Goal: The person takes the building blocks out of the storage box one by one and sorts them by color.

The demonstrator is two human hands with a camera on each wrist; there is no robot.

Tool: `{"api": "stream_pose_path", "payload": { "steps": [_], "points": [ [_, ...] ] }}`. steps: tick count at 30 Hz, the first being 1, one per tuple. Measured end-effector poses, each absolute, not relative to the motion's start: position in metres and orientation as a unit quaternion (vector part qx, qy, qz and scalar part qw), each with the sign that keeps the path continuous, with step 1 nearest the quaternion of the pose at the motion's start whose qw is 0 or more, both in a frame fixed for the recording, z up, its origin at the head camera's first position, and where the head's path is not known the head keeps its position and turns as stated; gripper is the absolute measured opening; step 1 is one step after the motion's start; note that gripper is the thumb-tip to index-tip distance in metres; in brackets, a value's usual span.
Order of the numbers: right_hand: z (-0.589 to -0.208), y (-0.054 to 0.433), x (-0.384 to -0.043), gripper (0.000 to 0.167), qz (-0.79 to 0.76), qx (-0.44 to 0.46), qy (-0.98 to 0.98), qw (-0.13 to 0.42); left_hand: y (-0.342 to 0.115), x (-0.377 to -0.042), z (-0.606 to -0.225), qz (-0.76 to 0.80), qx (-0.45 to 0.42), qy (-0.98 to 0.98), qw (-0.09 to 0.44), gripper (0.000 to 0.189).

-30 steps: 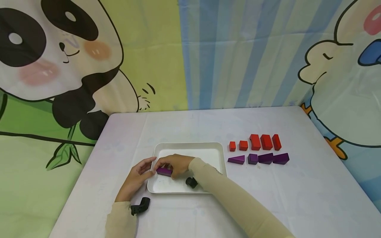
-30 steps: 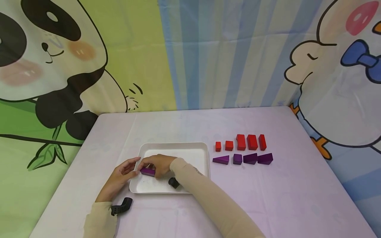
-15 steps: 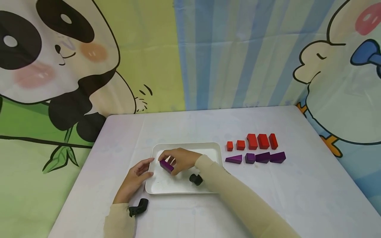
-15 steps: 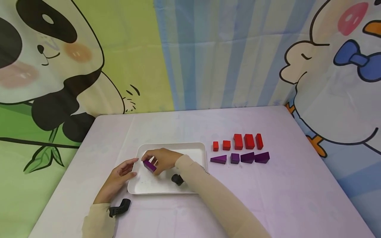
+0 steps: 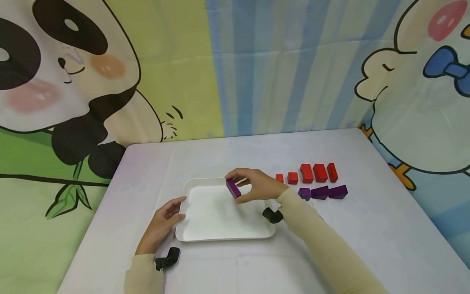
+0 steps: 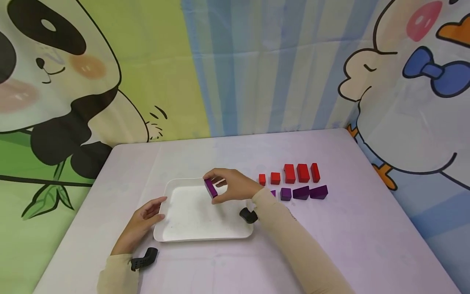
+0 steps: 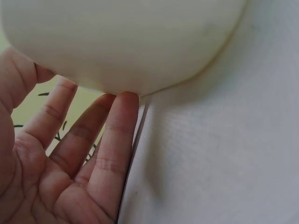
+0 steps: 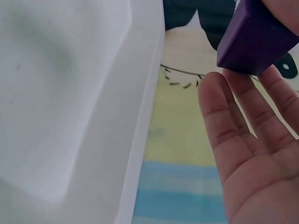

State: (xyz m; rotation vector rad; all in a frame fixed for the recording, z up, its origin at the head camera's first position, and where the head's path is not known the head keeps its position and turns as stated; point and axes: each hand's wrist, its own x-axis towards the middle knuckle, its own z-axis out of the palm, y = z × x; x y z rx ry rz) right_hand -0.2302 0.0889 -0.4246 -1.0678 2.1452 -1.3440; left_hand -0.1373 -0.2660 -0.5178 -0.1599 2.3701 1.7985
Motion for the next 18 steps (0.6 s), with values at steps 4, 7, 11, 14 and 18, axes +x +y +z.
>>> {"api": "stream_pose_path", "payload": {
  "steps": [4,7,11,14,18],
  "points": [
    [-0.420,0.119,-0.226,0.063,-0.511,-0.366,0.757,0.178,-0.265,-0.138,-0.518,0.600,-0.051,0.794,0.080,0.063],
    [-0.417,0.141,-0.223,0.063,-0.510,-0.353,0.769,0.155,-0.266,-0.137,-0.519,0.599,-0.051,0.795,0.080,0.063],
    [-0.413,0.171,-0.219,0.066,-0.504,-0.324,0.790,0.131,-0.265,-0.137,-0.519,0.596,-0.052,0.797,0.084,0.063],
    [-0.410,0.194,-0.216,0.069,-0.500,-0.301,0.804,0.116,-0.265,-0.137,-0.519,0.597,-0.053,0.796,0.085,0.064],
    [-0.406,0.226,-0.212,0.070,-0.481,-0.288,0.823,0.088,-0.265,-0.137,-0.519,0.600,-0.054,0.794,0.084,0.064]
  ]
}}
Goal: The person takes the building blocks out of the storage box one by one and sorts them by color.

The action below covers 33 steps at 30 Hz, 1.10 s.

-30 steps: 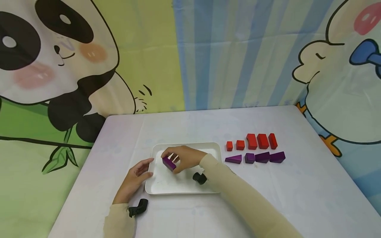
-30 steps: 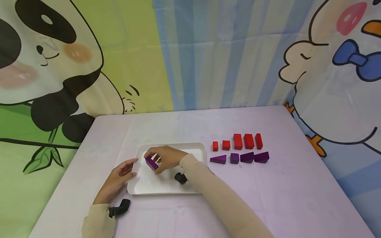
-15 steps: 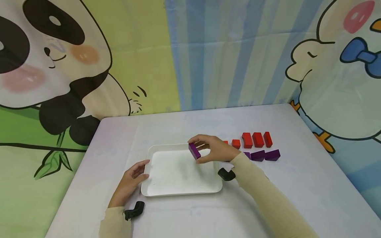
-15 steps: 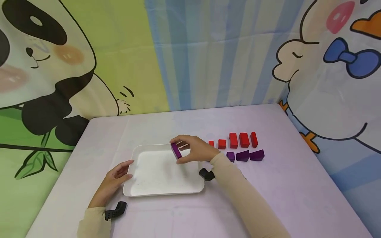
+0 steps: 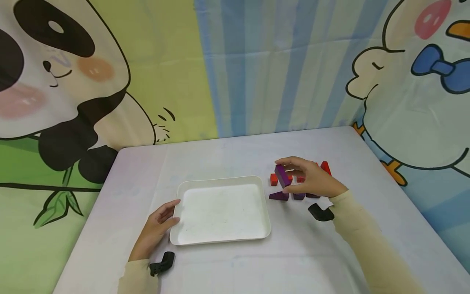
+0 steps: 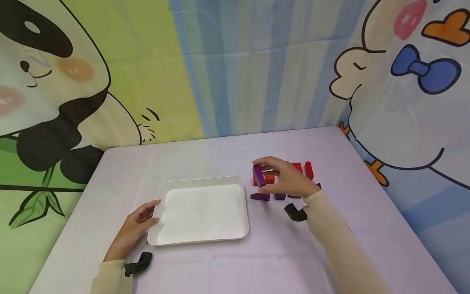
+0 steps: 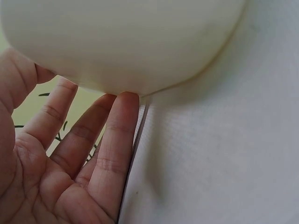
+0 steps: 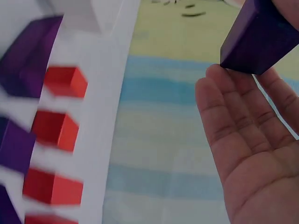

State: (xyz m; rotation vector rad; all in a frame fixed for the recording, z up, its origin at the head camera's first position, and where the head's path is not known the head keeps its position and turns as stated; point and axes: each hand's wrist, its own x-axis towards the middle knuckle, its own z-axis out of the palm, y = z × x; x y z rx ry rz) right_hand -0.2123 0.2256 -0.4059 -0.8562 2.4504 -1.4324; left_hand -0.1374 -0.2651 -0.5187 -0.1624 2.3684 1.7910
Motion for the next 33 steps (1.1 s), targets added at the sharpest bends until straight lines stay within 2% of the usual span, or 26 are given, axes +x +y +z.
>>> {"api": "stream_pose_path", "payload": {
  "steps": [10,22,33],
  "points": [
    [-0.401,0.294,-0.205,0.073,-0.430,-0.212,0.875,0.069,-0.265,-0.137,-0.517,0.594,-0.054,0.800,0.073,0.063],
    [-0.422,0.368,-0.207,0.076,-0.401,-0.160,0.900,0.064,-0.265,-0.137,-0.519,0.584,-0.059,0.805,0.080,0.064],
    [-0.457,0.400,-0.213,0.078,-0.359,-0.089,0.923,0.110,-0.264,-0.137,-0.519,0.588,-0.058,0.803,0.077,0.063]
  ]
}}
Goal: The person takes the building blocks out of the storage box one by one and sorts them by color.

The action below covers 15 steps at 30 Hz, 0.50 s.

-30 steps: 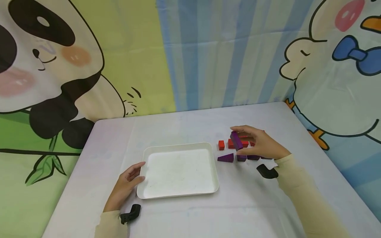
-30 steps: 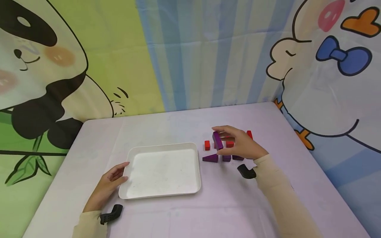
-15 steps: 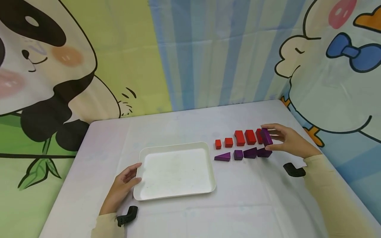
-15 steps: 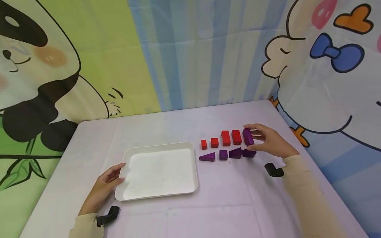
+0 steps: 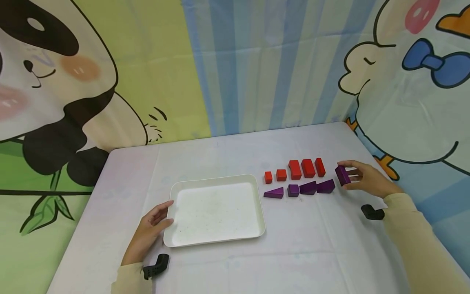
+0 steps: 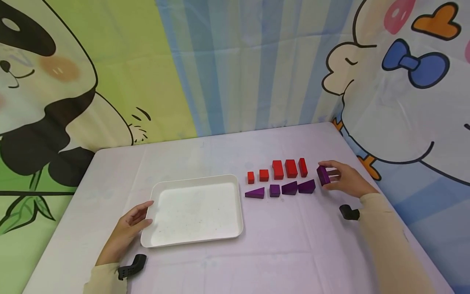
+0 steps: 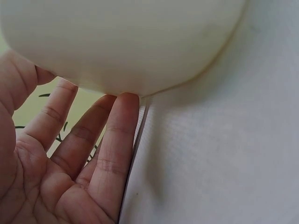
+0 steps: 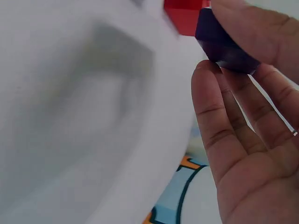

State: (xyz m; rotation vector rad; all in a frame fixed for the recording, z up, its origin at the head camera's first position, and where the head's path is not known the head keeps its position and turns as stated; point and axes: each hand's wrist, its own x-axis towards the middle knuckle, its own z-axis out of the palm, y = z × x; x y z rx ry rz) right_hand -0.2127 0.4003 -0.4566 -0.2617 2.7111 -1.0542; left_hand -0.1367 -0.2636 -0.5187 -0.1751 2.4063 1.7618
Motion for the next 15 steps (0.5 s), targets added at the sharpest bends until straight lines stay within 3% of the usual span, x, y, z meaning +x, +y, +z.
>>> {"api": "stream_pose_path", "payload": {
  "steps": [15],
  "points": [
    [-0.493,0.402,-0.221,0.076,-0.358,-0.068,0.923,0.126,-0.261,-0.137,-0.518,0.590,-0.054,0.801,0.082,0.064]
  ]
}}
